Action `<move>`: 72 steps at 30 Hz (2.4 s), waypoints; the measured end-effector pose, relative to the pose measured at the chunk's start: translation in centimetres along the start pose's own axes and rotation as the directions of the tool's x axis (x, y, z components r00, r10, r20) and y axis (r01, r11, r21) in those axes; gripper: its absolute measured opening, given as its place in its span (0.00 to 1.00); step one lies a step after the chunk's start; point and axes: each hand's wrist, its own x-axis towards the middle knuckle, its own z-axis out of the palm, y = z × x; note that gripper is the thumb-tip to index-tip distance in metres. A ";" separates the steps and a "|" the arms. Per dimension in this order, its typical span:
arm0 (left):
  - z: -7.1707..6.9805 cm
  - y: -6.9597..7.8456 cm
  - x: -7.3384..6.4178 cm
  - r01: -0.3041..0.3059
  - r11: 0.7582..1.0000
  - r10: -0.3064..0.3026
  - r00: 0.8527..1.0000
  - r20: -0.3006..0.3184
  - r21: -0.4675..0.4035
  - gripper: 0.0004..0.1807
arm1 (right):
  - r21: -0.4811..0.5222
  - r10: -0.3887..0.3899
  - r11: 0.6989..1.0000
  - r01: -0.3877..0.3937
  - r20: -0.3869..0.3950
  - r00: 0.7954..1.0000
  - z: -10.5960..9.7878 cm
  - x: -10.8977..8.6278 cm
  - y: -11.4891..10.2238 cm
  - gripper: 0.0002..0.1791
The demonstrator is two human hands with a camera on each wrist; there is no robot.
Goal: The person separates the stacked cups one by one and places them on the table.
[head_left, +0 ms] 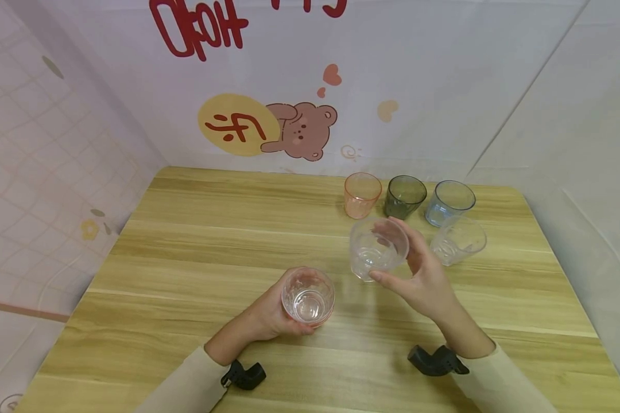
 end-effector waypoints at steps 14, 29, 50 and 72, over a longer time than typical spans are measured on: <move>0.0 0.5 0.0 0.021 1.000 -0.021 1.000 0.008 -0.014 0.54 | -0.058 0.083 0.995 -0.087 -0.075 0.994 -0.9 -0.7 1.1 0.54; -0.1 -0.1 0.0 0.038 0.999 -0.038 0.999 0.017 -0.006 0.54 | -0.094 0.153 0.981 -0.172 -0.186 0.971 -1.4 -0.9 2.6 0.49; -0.1 -0.1 0.0 0.034 0.999 -0.034 0.999 0.013 -0.008 0.53 | -0.182 0.413 0.863 -0.472 -0.285 0.865 -2.7 -0.8 3.8 0.48; 0.0 0.5 0.0 0.028 1.000 -0.028 1.000 0.009 -0.008 0.53 | -0.206 0.497 0.789 -0.578 -0.339 0.799 -3.6 -0.9 5.6 0.54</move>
